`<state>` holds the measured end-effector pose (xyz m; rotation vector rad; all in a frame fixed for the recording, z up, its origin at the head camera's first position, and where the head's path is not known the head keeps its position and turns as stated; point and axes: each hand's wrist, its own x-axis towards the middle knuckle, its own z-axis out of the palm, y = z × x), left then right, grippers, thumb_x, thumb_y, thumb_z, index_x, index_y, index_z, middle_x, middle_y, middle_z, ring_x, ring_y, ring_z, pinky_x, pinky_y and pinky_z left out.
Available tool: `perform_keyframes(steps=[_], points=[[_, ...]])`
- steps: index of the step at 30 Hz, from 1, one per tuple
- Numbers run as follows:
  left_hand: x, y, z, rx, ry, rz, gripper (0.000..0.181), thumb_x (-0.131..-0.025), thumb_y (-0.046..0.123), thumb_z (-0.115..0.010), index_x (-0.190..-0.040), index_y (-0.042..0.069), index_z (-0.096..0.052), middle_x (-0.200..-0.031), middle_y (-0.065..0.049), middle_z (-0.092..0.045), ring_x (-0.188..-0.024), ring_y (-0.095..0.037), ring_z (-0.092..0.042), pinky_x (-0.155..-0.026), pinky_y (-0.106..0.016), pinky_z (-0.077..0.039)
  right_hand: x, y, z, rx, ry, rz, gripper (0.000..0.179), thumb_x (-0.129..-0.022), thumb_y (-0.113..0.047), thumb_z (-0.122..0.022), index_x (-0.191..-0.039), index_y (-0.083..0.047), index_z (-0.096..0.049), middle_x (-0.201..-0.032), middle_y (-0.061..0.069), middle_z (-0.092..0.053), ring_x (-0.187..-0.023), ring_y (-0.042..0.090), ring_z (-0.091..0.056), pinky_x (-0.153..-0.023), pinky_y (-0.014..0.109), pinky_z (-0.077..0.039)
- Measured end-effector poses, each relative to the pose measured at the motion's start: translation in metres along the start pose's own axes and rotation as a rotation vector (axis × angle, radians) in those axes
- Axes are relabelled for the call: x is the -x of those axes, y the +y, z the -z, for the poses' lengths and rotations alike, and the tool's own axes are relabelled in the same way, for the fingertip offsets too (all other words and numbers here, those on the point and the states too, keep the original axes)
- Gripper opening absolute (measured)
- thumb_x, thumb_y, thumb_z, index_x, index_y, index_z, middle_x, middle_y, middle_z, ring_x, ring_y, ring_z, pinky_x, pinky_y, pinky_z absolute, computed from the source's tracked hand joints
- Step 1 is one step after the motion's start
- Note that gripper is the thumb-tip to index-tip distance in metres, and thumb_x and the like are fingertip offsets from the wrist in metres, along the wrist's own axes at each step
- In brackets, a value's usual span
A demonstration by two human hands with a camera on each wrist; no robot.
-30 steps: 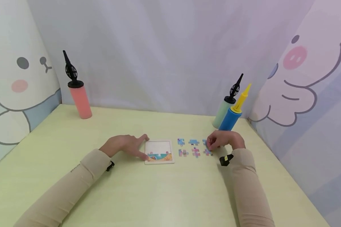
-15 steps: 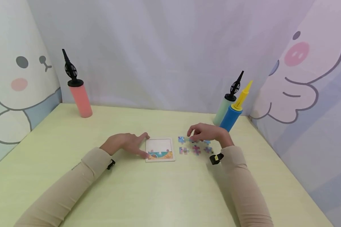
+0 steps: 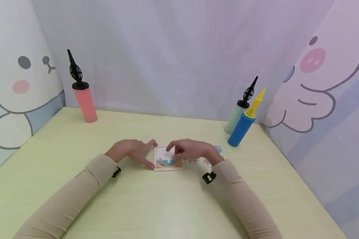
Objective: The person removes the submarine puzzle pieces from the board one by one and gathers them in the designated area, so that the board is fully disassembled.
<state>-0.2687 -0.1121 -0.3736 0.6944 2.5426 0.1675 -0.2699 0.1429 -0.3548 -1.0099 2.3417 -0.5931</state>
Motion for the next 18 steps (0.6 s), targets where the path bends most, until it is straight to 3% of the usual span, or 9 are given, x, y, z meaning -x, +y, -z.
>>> perform_keyframes(steps=[7, 18], points=[[0.005, 0.0, -0.002, -0.001, -0.007, 0.005, 0.091, -0.078, 0.069, -0.071, -0.145, 0.026, -0.028, -0.091, -0.006, -0.061, -0.082, -0.021, -0.058, -0.074, -0.043, -0.045, -0.012, -0.015, -0.025, -0.007, -0.065, 0.028, 0.036, -0.099, -0.016, -0.062, -0.132, -0.008, -0.052, -0.071, -0.003, -0.057, -0.062, 0.01, -0.051, -0.067, 0.024, -0.043], [0.005, 0.001, 0.001, 0.007, -0.003, 0.003, 0.091, -0.08, 0.069, -0.07, -0.147, 0.024, -0.027, -0.089, -0.006, -0.06, -0.082, -0.022, -0.057, -0.072, -0.041, -0.043, -0.017, -0.02, -0.035, 0.056, 0.007, 0.055, 0.028, -0.098, -0.011, -0.063, -0.122, -0.006, -0.05, -0.061, -0.004, -0.039, -0.053, 0.008, -0.034, -0.061, 0.024, -0.034]])
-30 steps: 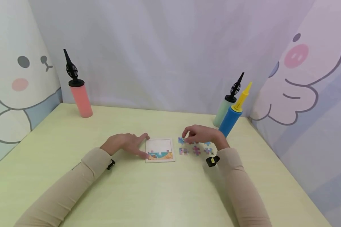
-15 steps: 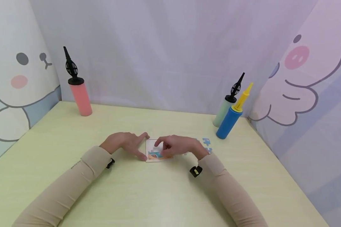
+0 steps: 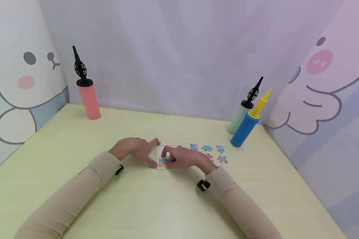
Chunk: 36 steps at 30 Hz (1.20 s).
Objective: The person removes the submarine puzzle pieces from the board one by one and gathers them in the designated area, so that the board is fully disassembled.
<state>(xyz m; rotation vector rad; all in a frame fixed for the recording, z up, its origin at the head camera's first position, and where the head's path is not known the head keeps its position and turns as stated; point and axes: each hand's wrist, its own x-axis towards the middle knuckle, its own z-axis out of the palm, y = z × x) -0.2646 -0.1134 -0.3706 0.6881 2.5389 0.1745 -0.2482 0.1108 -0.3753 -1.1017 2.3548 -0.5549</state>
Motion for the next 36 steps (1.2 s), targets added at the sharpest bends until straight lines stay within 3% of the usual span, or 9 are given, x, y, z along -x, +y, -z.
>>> perform_keyframes(steps=[17, 21, 26, 31, 36], points=[[0.0014, -0.001, -0.0006, 0.01, 0.003, 0.006, 0.091, -0.079, 0.069, -0.071, -0.146, 0.026, -0.027, -0.093, -0.006, -0.061, -0.085, -0.022, -0.059, -0.078, -0.047, -0.045, 0.0005, -0.0036, 0.0024, -0.005, 0.024, 0.012, 0.034, -0.096, -0.008, -0.065, -0.119, -0.007, -0.04, -0.064, -0.003, -0.051, -0.055, 0.008, -0.042, -0.06, 0.022, -0.038], [0.0022, 0.001, -0.0011, 0.014, 0.005, 0.007, 0.089, -0.079, 0.068, -0.071, -0.145, 0.027, -0.029, -0.091, -0.006, -0.06, -0.084, -0.022, -0.058, -0.077, -0.045, -0.045, 0.0008, -0.0032, 0.0006, 0.007, 0.06, 0.013, 0.025, -0.098, -0.01, -0.062, -0.116, -0.009, -0.044, -0.07, -0.001, -0.057, -0.058, 0.01, -0.048, -0.062, 0.023, -0.042], [0.0019, 0.0029, -0.0008, 0.005, 0.001, -0.006, 0.088, -0.08, 0.066, -0.072, -0.144, 0.025, -0.029, -0.086, -0.007, -0.06, -0.079, -0.022, -0.057, -0.073, -0.041, -0.043, -0.0004, -0.0044, -0.0007, 0.065, 0.165, 0.071, 0.016, -0.097, -0.009, -0.065, -0.105, -0.009, -0.052, -0.087, -0.001, -0.058, -0.07, 0.011, -0.051, -0.07, 0.024, -0.044], [0.001, 0.0022, -0.002, 0.036, -0.006, 0.002, 0.088, -0.078, 0.068, -0.073, -0.143, 0.027, -0.029, -0.082, -0.005, -0.059, -0.076, -0.019, -0.054, -0.071, -0.039, -0.041, -0.0009, -0.0045, 0.0, 0.045, 0.196, 0.149, 0.015, -0.095, -0.006, -0.068, -0.096, -0.009, -0.053, -0.086, -0.001, -0.059, -0.065, 0.012, -0.053, -0.069, 0.022, -0.045], [0.0002, 0.002, -0.0027, 0.013, 0.0, 0.008, 0.091, -0.078, 0.068, -0.072, -0.145, 0.025, -0.028, -0.088, -0.007, -0.062, -0.079, -0.02, -0.057, -0.074, -0.043, -0.044, 0.0039, -0.0036, 0.0083, 0.016, 0.209, 0.096, 0.015, -0.095, -0.008, -0.068, -0.106, -0.01, -0.058, -0.087, -0.003, -0.062, -0.07, 0.012, -0.059, -0.07, 0.024, -0.048]])
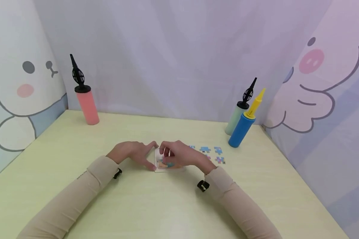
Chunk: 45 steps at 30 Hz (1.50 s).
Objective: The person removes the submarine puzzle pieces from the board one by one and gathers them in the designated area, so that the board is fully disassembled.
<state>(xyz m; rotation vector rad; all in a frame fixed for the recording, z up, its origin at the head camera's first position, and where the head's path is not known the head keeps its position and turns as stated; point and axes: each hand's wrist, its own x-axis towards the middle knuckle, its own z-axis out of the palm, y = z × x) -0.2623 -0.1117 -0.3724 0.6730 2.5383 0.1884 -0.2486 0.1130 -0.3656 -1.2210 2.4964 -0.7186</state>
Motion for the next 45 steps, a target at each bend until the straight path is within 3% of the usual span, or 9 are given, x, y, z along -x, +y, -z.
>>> perform_keyframes(steps=[4, 11, 15, 21, 33, 45], points=[[0.0, 0.002, 0.001, 0.007, 0.0, 0.005, 0.094, -0.078, 0.068, -0.073, -0.147, 0.024, -0.027, -0.099, -0.009, -0.063, -0.087, -0.023, -0.059, -0.08, -0.047, -0.046, 0.01, 0.003, 0.014, 0.014, 0.006, -0.091, 0.012, -0.096, -0.01, -0.068, -0.108, -0.009, -0.063, -0.089, -0.003, -0.065, -0.077, 0.013, -0.061, -0.071, 0.025, -0.051], [-0.001, 0.002, 0.002, -0.002, -0.012, 0.016, 0.096, -0.079, 0.069, -0.071, -0.15, 0.024, -0.025, -0.113, -0.013, -0.063, -0.097, -0.026, -0.058, -0.088, -0.049, -0.045, 0.041, 0.021, 0.03, -0.047, -0.042, -0.186, 0.003, -0.098, -0.012, -0.066, -0.099, -0.009, -0.066, -0.083, 0.008, -0.067, -0.065, 0.023, -0.063, -0.062, 0.03, -0.051], [0.0, 0.001, 0.002, -0.001, -0.015, 0.011, 0.096, -0.079, 0.069, -0.071, -0.15, 0.023, -0.025, -0.111, -0.012, -0.063, -0.096, -0.026, -0.058, -0.088, -0.049, -0.045, 0.057, 0.028, 0.028, -0.044, -0.09, -0.187, 0.003, -0.097, -0.011, -0.066, -0.095, -0.01, -0.066, -0.078, 0.001, -0.063, -0.063, 0.016, -0.058, -0.063, 0.028, -0.048], [-0.001, 0.0, -0.002, 0.012, -0.014, -0.006, 0.094, -0.079, 0.064, -0.074, -0.149, 0.023, -0.026, -0.102, -0.01, -0.062, -0.088, -0.025, -0.057, -0.083, -0.048, -0.045, 0.071, 0.034, 0.02, -0.024, -0.134, -0.257, 0.003, -0.094, -0.007, -0.069, -0.093, -0.01, -0.067, -0.078, -0.004, -0.059, -0.069, 0.01, -0.052, -0.065, 0.026, -0.046], [-0.001, 0.0, 0.006, -0.006, -0.009, 0.003, 0.095, -0.079, 0.066, -0.073, -0.149, 0.023, -0.025, -0.096, -0.009, -0.06, -0.085, -0.025, -0.057, -0.081, -0.046, -0.045, 0.07, 0.036, 0.028, 0.035, -0.137, -0.347, 0.007, -0.094, -0.007, -0.069, -0.095, -0.014, -0.067, -0.086, -0.004, -0.06, -0.077, 0.013, -0.054, -0.069, 0.028, -0.047], [-0.002, 0.0, 0.003, 0.009, -0.01, -0.006, 0.094, -0.079, 0.066, -0.073, -0.148, 0.023, -0.026, -0.1, -0.009, -0.061, -0.088, -0.025, -0.057, -0.083, -0.047, -0.045, 0.056, 0.027, 0.024, 0.072, -0.14, -0.333, 0.008, -0.095, -0.01, -0.068, -0.097, -0.017, -0.065, -0.088, -0.005, -0.06, -0.078, 0.013, -0.056, -0.069, 0.03, -0.048]])
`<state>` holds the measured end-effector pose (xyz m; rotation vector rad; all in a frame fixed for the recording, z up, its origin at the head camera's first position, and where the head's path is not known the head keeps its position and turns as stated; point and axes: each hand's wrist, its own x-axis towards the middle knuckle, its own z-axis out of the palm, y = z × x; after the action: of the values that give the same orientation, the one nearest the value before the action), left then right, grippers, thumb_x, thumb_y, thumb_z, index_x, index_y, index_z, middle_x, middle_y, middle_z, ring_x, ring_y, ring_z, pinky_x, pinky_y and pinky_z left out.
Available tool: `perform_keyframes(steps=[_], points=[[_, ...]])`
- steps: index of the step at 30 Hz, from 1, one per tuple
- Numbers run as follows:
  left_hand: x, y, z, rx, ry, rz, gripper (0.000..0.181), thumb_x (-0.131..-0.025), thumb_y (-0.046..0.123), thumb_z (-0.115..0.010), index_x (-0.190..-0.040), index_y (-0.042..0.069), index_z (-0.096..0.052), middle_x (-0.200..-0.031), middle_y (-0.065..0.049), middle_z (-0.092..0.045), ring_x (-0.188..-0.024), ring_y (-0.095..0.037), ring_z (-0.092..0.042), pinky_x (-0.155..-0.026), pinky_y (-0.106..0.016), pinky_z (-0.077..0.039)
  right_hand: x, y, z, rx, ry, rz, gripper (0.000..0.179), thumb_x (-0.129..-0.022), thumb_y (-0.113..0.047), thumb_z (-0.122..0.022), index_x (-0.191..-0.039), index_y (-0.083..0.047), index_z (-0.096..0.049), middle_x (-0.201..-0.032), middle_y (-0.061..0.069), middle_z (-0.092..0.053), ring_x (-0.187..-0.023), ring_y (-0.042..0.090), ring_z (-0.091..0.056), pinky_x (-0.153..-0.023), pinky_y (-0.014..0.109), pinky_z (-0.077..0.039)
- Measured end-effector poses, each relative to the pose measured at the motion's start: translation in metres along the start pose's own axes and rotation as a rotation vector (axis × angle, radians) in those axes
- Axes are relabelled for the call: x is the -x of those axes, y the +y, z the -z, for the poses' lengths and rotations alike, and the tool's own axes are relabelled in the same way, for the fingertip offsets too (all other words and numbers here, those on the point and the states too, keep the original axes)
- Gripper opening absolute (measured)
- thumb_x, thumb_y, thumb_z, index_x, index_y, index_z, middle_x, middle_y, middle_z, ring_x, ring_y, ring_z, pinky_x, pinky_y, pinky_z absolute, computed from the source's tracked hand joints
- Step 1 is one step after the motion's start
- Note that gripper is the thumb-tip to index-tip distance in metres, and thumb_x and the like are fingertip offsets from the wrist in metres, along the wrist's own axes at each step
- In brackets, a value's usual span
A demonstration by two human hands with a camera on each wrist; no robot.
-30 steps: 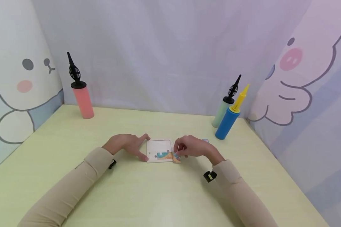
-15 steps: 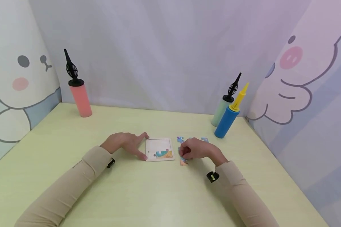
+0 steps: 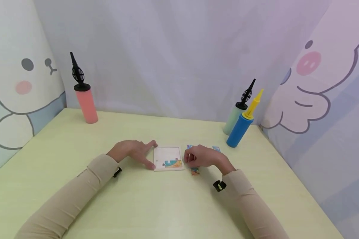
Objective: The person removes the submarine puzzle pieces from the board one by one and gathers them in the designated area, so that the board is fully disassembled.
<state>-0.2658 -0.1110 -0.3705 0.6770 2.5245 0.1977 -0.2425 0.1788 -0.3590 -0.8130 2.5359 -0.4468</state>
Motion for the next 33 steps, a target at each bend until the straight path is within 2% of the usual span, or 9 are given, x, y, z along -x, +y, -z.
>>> perform_keyframes(steps=[5, 13, 18, 24, 33], points=[[0.002, 0.0, -0.002, 0.021, 0.002, -0.002, 0.093, -0.079, 0.064, -0.073, -0.148, 0.023, -0.027, -0.107, -0.011, -0.063, -0.092, -0.025, -0.058, -0.087, -0.048, -0.045, -0.014, -0.012, -0.003, -0.003, -0.007, 0.063, 0.009, -0.094, -0.014, -0.07, -0.102, -0.017, -0.066, -0.086, -0.004, -0.062, -0.077, 0.012, -0.058, -0.073, 0.031, -0.048], [0.003, 0.002, -0.002, 0.001, 0.004, -0.011, 0.094, -0.08, 0.065, -0.072, -0.151, 0.026, -0.025, -0.106, -0.01, -0.063, -0.091, -0.023, -0.058, -0.084, -0.046, -0.045, -0.028, -0.028, -0.01, 0.008, -0.037, 0.058, 0.02, -0.093, -0.019, -0.072, -0.111, -0.016, -0.063, -0.084, -0.003, -0.062, -0.075, 0.012, -0.056, -0.073, 0.029, -0.047], [0.003, 0.001, -0.001, -0.006, -0.001, 0.002, 0.095, -0.08, 0.067, -0.071, -0.152, 0.027, -0.024, -0.106, -0.01, -0.063, -0.092, -0.024, -0.058, -0.084, -0.046, -0.045, -0.03, -0.033, -0.015, 0.022, -0.025, 0.073, 0.018, -0.094, -0.016, -0.07, -0.109, -0.015, -0.06, -0.08, -0.002, -0.06, -0.07, 0.011, -0.052, -0.069, 0.027, -0.044], [0.003, 0.002, 0.0, 0.005, -0.009, 0.001, 0.095, -0.08, 0.065, -0.073, -0.151, 0.026, -0.025, -0.109, -0.012, -0.062, -0.094, -0.026, -0.057, -0.086, -0.048, -0.045, -0.03, -0.032, -0.018, -0.013, -0.006, 0.089, 0.019, -0.094, -0.013, -0.07, -0.107, -0.013, -0.057, -0.075, -0.001, -0.054, -0.065, 0.011, -0.047, -0.064, 0.025, -0.04], [0.005, 0.003, 0.001, -0.006, 0.001, 0.007, 0.094, -0.08, 0.066, -0.072, -0.151, 0.026, -0.025, -0.112, -0.012, -0.064, -0.097, -0.025, -0.06, -0.088, -0.049, -0.045, -0.032, -0.03, -0.013, -0.037, 0.01, 0.116, 0.007, -0.099, -0.011, -0.064, -0.098, -0.012, -0.057, -0.083, 0.0, -0.055, -0.074, 0.013, -0.049, -0.069, 0.027, -0.042]])
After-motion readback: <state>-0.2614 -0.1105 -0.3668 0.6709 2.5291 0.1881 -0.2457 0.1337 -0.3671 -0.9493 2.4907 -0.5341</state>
